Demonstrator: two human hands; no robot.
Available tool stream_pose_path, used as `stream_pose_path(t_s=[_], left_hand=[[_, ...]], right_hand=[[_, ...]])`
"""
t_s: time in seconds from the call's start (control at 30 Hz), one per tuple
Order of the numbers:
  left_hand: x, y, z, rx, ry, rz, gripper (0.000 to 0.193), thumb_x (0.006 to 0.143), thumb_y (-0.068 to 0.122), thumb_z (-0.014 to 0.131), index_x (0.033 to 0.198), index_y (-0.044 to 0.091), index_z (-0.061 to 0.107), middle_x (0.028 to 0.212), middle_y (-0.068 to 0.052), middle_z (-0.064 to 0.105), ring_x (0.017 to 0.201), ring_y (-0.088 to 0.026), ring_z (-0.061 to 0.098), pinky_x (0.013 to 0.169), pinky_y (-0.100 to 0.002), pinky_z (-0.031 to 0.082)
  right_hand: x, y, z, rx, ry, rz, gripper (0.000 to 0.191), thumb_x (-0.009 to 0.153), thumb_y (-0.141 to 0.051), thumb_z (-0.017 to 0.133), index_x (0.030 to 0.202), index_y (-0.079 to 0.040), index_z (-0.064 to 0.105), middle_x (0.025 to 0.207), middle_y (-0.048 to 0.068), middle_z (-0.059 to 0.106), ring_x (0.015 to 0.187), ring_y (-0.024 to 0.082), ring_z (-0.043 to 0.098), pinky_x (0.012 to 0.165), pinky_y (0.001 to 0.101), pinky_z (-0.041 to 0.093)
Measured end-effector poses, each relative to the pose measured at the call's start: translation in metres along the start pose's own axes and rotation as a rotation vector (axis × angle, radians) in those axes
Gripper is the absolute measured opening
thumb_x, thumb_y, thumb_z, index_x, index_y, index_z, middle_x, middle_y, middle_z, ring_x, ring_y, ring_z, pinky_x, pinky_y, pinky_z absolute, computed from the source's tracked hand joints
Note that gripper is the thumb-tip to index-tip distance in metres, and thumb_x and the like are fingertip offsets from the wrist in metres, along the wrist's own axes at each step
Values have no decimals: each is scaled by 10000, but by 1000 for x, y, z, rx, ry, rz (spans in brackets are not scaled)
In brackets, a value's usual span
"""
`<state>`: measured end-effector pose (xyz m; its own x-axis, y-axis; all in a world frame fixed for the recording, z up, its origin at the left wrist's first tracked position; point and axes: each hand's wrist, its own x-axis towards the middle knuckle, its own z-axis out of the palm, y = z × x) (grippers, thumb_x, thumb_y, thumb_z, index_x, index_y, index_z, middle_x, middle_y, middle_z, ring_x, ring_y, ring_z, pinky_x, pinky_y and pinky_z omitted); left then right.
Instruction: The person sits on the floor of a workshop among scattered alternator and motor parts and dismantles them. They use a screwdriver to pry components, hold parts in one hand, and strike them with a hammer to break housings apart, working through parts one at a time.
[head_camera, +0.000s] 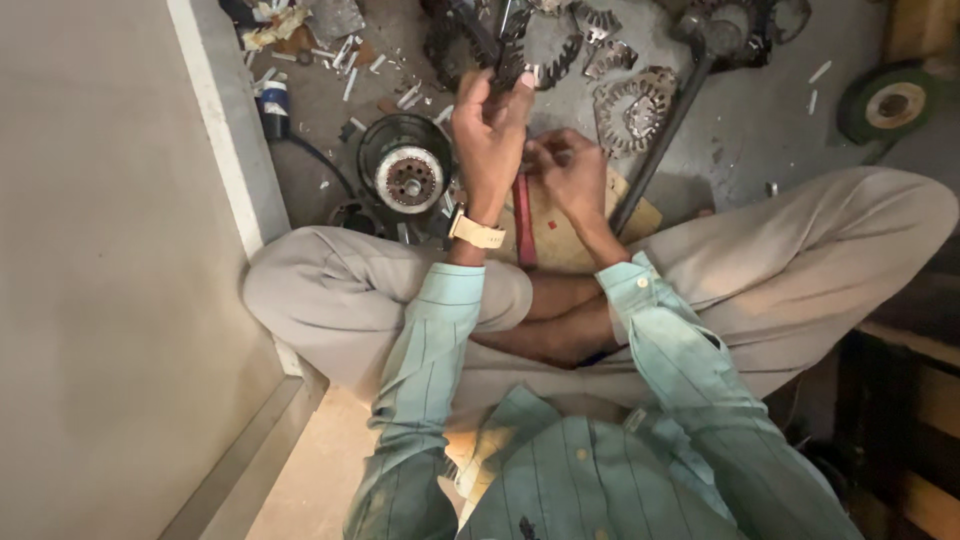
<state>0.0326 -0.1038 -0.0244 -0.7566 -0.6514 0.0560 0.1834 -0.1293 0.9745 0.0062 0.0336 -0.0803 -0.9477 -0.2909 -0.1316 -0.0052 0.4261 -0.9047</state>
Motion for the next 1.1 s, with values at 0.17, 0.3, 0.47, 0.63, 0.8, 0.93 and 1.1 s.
stream_pose_path(t_s=[0.17, 0.3, 0.47, 0.63, 0.8, 0.93, 1.1], left_hand=[[5, -23, 1, -287, -136, -287, 256, 957, 105, 736, 1178, -13, 683, 1015, -84, 764, 850, -125, 725, 748, -256, 580], [3, -30, 1, -388, -218, -415, 281, 943, 95, 725, 1201, -12, 697, 1063, -42, 751, 838, -91, 685, 734, -255, 593], [0, -27, 4, -352, -370, -428, 289, 953, 85, 751, 1222, -15, 713, 981, -39, 733, 781, -89, 654, 703, -236, 531], [-3, -28, 7, -306, -479, -387, 229, 947, 99, 783, 1127, -19, 705, 938, -18, 731, 789, -72, 664, 700, -232, 541], [-10, -28, 8, -226, -504, -366, 259, 919, 148, 800, 1107, 2, 697, 927, -5, 748, 804, -53, 692, 708, -224, 568], [-12, -18, 7, -21, -534, -351, 272, 906, 146, 807, 1107, -4, 699, 845, -25, 741, 708, -45, 630, 602, -223, 476], [-12, -3, 8, -94, -562, -194, 196, 899, 112, 817, 1042, 0, 743, 911, -14, 769, 822, -31, 677, 721, -209, 544]], right_hand=[[-7, -12, -22, 3, -155, -99, 197, 939, -149, 761, 1070, -2, 744, 1013, 112, 730, 852, 137, 736, 737, 290, 594], [-2, -28, -73, 37, 73, -118, 184, 1058, -160, 689, 1158, -13, 738, 983, 93, 738, 877, 119, 648, 774, 273, 539], [0, -61, -127, 194, -25, -108, 222, 1081, -140, 674, 1264, -14, 691, 1162, 44, 748, 1021, 108, 689, 895, 267, 557], [7, -69, -120, 263, -321, -41, 337, 979, -74, 704, 1305, -9, 650, 1136, 42, 715, 975, 115, 684, 886, 287, 566], [0, -50, -109, 170, -361, 19, 243, 986, -96, 722, 1207, 4, 706, 1015, 22, 744, 885, 100, 698, 795, 271, 578], [-2, -49, -110, -100, -273, -173, 220, 969, -118, 783, 1152, -7, 731, 960, 35, 742, 846, 86, 647, 761, 265, 532], [-2, -58, -107, -143, -307, -167, 242, 906, -167, 821, 1015, -4, 679, 850, 33, 688, 790, 65, 609, 717, 277, 515]])
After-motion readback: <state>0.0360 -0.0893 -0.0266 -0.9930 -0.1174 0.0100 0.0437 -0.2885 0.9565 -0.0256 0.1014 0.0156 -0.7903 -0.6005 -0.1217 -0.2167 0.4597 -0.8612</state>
